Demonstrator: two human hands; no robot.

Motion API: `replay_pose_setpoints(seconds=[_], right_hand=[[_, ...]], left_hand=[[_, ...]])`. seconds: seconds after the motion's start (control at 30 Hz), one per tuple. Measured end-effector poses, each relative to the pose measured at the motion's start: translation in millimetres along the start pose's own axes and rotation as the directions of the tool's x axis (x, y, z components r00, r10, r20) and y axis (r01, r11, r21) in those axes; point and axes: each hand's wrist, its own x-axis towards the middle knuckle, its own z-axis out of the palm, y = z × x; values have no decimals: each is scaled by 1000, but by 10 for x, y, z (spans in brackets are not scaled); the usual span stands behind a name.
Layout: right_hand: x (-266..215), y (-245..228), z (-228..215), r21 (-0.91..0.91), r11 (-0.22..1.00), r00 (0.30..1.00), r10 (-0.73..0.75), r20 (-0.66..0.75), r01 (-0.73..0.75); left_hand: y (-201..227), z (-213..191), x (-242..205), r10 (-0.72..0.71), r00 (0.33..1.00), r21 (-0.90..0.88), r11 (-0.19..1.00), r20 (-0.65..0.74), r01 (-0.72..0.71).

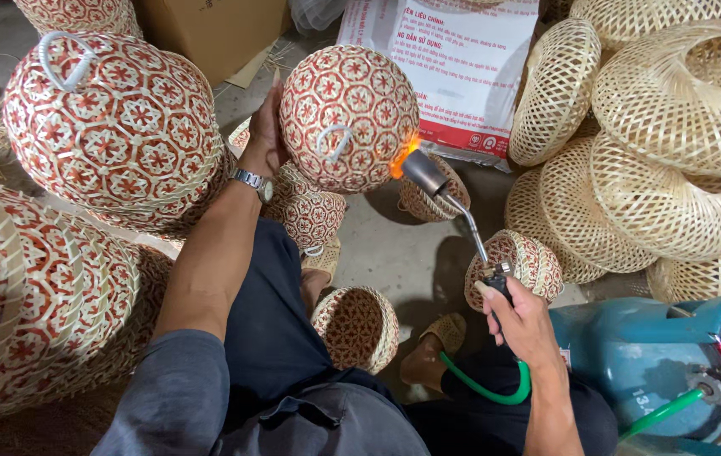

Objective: The person sits on the floor and uses a handheld blowtorch to apply flame to the surface of woven baskets. They rotate each basket to treat different areas and then place it aside before picking up another one from a nearby pile.

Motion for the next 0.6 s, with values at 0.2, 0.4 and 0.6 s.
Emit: replay_pose_setpoints(seconds=[0.2, 0.4, 0.6], right_hand=[[-35, -73, 84, -27, 999, 998, 32, 45, -31], [17, -163, 192, 38, 998, 998, 51, 24, -52], [75, -268, 241, -83, 989, 992, 127, 9, -125]], left_hand=[[-22, 139, -148, -37, 999, -107, 994, 23, 40], [-95, 241, -188, -158, 973, -247, 962, -168, 114], [-163, 139, -111, -32, 990, -199, 980, -135, 4]])
